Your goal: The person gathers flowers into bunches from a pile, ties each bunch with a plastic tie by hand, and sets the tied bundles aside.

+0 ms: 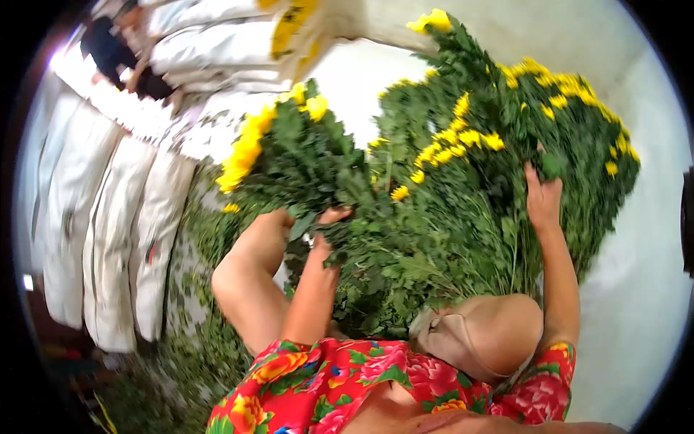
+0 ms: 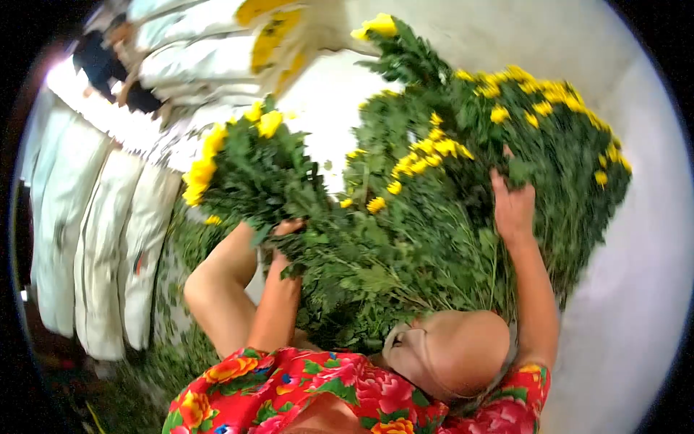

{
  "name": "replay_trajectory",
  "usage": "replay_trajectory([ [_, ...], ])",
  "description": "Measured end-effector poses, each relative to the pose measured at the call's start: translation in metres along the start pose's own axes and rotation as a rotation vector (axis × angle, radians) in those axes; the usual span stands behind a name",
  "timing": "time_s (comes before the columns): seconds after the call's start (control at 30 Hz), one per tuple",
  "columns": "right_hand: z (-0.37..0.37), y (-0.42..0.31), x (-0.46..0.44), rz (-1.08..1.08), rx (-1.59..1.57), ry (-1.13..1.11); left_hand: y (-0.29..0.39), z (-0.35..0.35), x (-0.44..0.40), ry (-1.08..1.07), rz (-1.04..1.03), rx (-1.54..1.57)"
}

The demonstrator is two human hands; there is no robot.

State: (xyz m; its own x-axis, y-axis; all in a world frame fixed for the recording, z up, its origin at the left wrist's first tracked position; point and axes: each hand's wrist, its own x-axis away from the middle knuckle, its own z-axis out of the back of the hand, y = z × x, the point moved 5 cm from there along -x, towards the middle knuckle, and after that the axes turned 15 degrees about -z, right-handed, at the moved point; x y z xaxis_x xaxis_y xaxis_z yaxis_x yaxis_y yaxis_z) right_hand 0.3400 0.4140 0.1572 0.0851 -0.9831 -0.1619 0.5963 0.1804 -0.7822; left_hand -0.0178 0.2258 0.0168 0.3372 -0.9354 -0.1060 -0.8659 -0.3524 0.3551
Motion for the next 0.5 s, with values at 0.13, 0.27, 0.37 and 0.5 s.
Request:
replay_trajectory([
  [0.13,-0.032,-0.077,0.043,0.302,-0.193,-0.139,0.021,-0.047,0.002,-0.072,-0.053,0.182],
  [0.27,-0.068,-0.133,0.085,0.525,-0.156,-0.261,0.043,-0.064,0.009,-0.094,-0.123,0.037],
  [0.37,-0.096,-0.197,0.130,0.615,-0.021,-0.212,0.048,-0.053,0.011,-0.052,-0.052,0.255],
  [0.5,-0.125,-0.215,0.157,0.776,0.351,-0.194,0.051,-0.058,0.014,-0.091,-0.036,0.246],
])
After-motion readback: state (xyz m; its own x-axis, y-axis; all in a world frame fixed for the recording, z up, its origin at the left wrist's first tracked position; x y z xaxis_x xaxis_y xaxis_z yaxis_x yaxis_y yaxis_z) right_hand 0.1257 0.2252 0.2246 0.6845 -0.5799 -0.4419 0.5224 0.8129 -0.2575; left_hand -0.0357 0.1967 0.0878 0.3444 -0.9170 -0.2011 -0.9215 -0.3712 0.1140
